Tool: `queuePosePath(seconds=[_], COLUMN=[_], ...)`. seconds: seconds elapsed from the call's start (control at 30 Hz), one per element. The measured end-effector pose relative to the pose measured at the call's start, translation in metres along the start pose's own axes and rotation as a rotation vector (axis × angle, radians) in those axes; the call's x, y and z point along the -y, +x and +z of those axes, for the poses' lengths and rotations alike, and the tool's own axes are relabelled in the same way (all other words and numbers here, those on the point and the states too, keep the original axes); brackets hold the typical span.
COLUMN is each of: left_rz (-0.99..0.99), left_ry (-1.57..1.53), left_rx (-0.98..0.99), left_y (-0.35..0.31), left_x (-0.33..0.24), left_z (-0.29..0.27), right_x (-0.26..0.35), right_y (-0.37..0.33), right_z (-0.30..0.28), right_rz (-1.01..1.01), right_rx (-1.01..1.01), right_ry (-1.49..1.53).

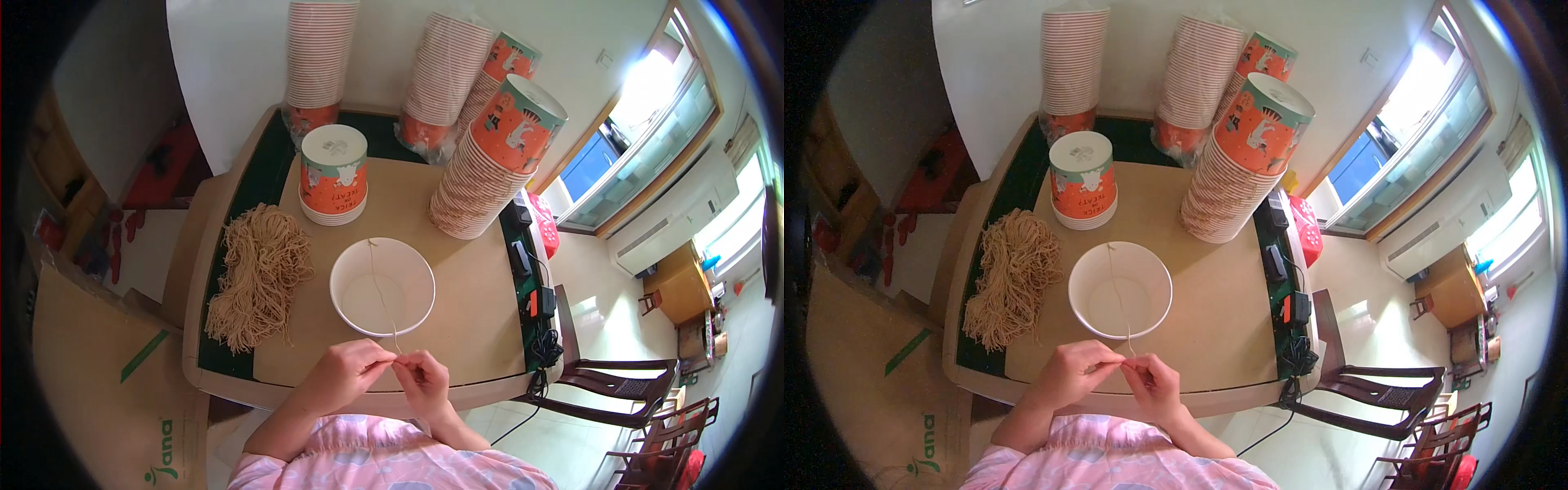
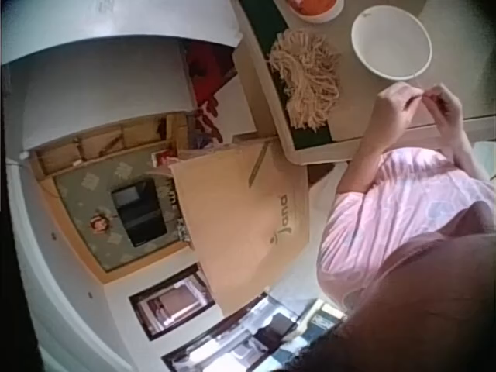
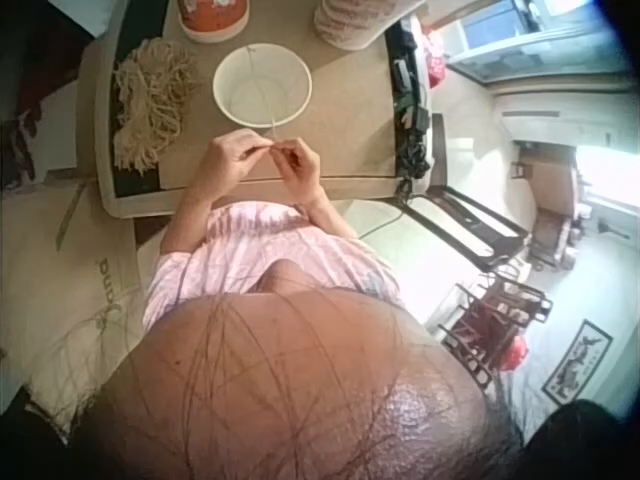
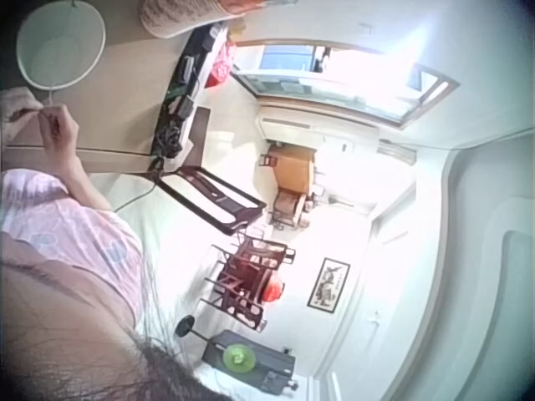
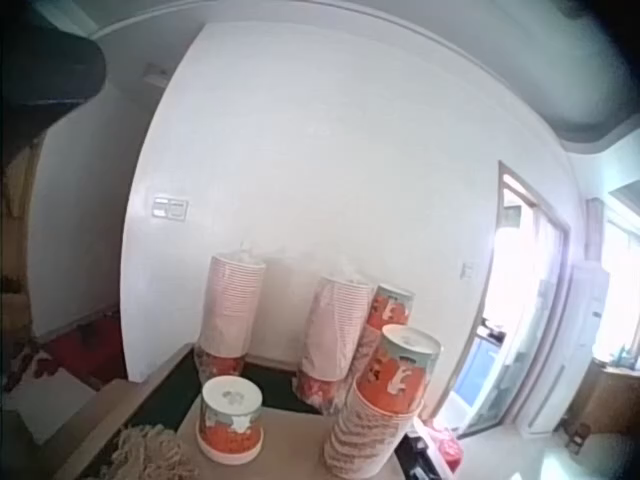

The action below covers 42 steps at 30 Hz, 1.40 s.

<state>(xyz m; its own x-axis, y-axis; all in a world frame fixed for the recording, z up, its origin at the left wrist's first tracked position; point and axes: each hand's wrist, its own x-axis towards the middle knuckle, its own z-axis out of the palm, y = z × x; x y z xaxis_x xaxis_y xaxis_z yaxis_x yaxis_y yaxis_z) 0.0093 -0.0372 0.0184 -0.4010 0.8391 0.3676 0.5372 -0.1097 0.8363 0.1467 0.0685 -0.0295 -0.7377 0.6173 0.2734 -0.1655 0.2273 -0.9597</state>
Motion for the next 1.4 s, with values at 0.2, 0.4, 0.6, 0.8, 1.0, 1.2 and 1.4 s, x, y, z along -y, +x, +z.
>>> queuePosePath(seconds=[0.2, 0.4, 0.6, 0.8, 1.0, 1.2, 1.4], left_rz=[-0.010, -0.019, -0.031, -0.056, -0.126, -0.162, -0.054], left_ry=[0.029, 0.059, 0.083, 0.110, 0.130, -0.014, 0.107], left_rx=[-0.010, -0.011, 0.006, 0.001, -0.087, -0.023, 0.010], left_y=[0.000, 0.000, -0.001, 0.000, -0.001, 0.003, -0.004], left_x=[0.002, 0.005, 0.005, 0.003, 0.006, -0.009, 0.008], left_z=[0.000, 0.000, -0.001, -0.006, -0.009, 0.001, 0.005], right_x=[-0.003, -0.006, -0.003, -0.003, -0.003, -0.015, -0.008], right_y=[0.002, 0.003, 0.004, 0.002, 0.000, 0.004, 0.000], right_z=[0.001, 0.002, 0.002, 0.001, -0.005, 0.001, 0.000], right_rz=[0.013, 0.012, 0.034, 0.023, 0.049, -0.012, 0.099], right_rx=[-0.004, -0.017, -0.029, -0.048, -0.099, -0.088, -0.028], right_ry=[-0.010, -0.043, -0.032, -0.028, -0.001, 0.092, 0.049])
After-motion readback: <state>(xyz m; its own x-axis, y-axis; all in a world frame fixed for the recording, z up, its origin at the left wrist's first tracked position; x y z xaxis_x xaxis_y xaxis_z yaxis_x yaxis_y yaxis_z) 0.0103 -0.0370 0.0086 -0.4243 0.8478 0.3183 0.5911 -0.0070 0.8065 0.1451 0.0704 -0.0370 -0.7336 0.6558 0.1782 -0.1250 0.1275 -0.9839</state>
